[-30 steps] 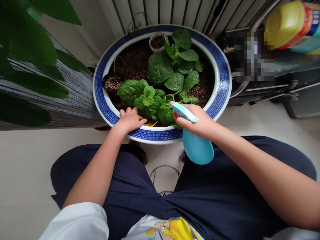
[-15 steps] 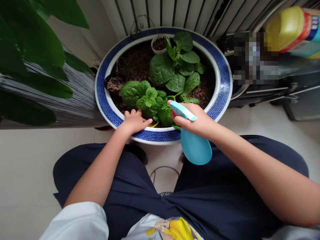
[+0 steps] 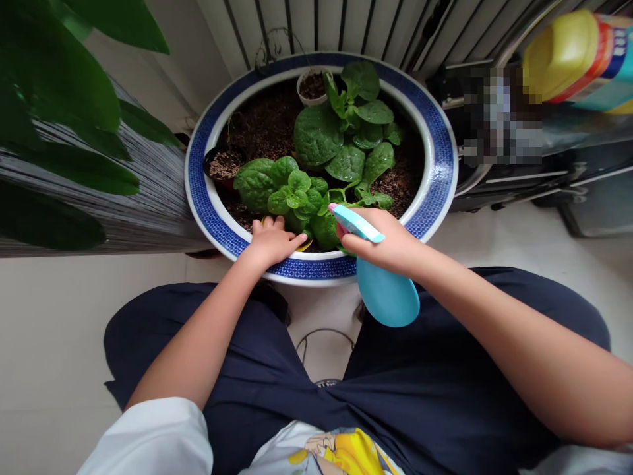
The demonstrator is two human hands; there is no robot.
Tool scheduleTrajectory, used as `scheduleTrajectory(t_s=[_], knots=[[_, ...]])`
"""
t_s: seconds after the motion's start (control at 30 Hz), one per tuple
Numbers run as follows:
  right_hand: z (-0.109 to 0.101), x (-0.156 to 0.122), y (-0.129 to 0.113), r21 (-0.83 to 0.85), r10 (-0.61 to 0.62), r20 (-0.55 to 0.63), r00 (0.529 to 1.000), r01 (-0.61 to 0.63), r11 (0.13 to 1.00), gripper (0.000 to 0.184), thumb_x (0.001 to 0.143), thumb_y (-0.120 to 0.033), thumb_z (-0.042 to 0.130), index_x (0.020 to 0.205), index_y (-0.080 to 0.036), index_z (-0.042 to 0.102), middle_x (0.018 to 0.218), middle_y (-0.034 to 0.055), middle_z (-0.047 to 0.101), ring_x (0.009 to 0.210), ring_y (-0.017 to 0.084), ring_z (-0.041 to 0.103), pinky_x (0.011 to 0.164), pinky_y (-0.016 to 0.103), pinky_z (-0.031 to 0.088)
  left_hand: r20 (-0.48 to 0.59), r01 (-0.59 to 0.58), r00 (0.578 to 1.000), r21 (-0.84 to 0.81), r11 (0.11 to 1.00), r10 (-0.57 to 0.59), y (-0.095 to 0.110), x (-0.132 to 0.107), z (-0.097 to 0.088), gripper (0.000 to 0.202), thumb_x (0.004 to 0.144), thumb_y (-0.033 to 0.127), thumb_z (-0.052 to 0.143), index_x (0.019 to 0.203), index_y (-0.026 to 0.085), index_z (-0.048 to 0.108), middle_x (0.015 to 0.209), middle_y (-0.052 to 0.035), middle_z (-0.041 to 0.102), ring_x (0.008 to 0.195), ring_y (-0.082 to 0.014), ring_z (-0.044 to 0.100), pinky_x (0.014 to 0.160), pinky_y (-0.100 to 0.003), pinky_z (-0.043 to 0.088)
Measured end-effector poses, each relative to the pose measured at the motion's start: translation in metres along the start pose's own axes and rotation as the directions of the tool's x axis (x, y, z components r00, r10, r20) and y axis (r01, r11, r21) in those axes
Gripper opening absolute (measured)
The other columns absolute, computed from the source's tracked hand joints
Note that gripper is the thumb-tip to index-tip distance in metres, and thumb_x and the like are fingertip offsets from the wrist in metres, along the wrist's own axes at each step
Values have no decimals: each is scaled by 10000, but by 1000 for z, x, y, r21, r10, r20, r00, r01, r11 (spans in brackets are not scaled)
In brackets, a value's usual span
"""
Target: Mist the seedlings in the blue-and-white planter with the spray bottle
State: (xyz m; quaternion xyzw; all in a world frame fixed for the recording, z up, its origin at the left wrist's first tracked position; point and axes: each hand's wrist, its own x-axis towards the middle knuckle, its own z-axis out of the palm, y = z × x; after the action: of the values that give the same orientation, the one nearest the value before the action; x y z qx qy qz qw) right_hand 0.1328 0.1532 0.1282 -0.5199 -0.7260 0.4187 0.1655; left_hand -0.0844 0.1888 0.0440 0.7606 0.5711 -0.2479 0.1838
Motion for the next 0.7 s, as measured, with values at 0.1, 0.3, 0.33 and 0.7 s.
scheduleTrajectory(t_s=[0.1,0.3,0.33,0.7], knots=[[0,-1,0,-2,1,0,1000,-1,1000,73,754,-217,502,687,-201,479,638,-16,522,590,132,434,588,276,285,47,-20,999,-23,1000,21,1,2,1,634,912,654,216,1185,365,710,1376,-104,533,1277,-409,392,1030,-541,278],[0,-1,1,-5,7,-8,1000,-7,1000,79,765,-220,504,693,-200,480,641,-17,524,592,129,439,592,271,289,50,-4,999,-55,998,7,4,2,0,673,926,646,153,1270,358,654,1465,-70,483,1353,-417,323,1087,-564,203],[0,-1,1,-13,8,-7,1000,-8,1000,80,764,-220,506,691,-200,478,637,-19,521,590,128,436,591,271,287,58,0,998,-53,999,3,4,2,-1,684,928,639,144,1293,341,639,1468,-80,480,1353,-415,325,1086,-561,210],[-1,-1,0,-32,16,4,1000,-16,999,62,750,-212,508,695,-200,481,634,-15,523,596,133,438,587,274,282,46,-24,999,-68,997,27,2,2,-2,737,951,543,84,1351,175,580,1367,-154,542,1266,-355,429,1056,-496,275]])
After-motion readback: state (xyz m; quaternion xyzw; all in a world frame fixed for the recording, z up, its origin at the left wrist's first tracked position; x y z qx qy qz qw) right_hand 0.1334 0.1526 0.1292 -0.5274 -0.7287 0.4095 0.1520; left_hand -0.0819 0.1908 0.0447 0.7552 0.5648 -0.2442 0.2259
